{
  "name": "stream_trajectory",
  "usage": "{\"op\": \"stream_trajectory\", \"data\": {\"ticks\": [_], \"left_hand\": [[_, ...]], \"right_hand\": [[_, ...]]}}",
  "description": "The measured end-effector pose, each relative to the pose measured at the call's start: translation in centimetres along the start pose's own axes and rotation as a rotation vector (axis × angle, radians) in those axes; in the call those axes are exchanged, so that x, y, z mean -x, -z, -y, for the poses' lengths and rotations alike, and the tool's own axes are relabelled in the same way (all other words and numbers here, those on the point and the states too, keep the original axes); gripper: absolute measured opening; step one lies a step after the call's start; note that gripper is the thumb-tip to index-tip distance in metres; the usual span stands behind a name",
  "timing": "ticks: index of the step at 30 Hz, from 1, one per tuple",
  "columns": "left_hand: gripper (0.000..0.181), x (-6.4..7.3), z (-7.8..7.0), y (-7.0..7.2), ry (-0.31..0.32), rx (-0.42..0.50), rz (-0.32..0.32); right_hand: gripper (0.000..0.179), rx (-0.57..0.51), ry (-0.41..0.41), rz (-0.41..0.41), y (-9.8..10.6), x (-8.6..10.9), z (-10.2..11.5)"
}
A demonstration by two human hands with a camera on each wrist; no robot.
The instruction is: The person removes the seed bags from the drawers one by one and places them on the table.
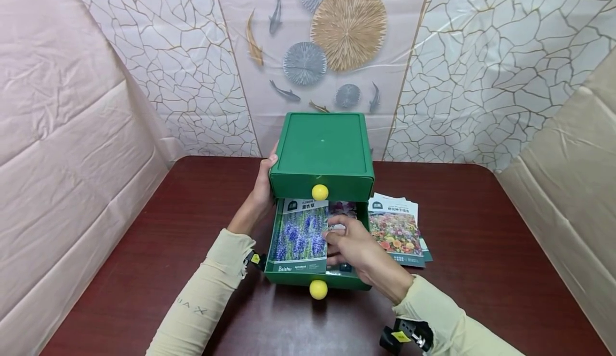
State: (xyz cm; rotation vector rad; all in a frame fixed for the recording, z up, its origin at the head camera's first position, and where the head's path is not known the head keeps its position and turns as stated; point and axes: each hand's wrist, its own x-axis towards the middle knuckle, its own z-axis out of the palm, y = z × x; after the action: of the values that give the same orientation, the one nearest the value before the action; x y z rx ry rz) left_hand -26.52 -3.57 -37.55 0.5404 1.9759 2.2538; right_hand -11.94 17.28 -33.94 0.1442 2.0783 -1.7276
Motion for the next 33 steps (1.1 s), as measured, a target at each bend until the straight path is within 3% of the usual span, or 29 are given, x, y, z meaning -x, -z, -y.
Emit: {"op": "stream_trajectory", "data": {"ticks": [8, 13, 21, 33], "left_hand": [[0.086, 0.5, 0.3, 0.4, -0.017, -0.016, -0.007], [0.085, 0.4, 0.3, 0.1, -0.004, -0.020, 0.025], [0.087, 0.2, 0.1, -0.2, 0.006, -0.016, 0.021], [0.084, 0.1, 0.0, 0.3, 0.002, -0.018, 0.014]], "right_hand": [[0.052, -0.018, -0.044, 0.005, -0.6, -0.2, -0.1], [0.053, -0.023, -0.046, -0.034, -0.4, -0.1, -0.3], [0.048, -0.067, -0.064, -0.041, 0.0, 0.3, 0.2], [0.058, -0.025, -0.044, -0.017, 0.7, 1.3, 1.0]]}}
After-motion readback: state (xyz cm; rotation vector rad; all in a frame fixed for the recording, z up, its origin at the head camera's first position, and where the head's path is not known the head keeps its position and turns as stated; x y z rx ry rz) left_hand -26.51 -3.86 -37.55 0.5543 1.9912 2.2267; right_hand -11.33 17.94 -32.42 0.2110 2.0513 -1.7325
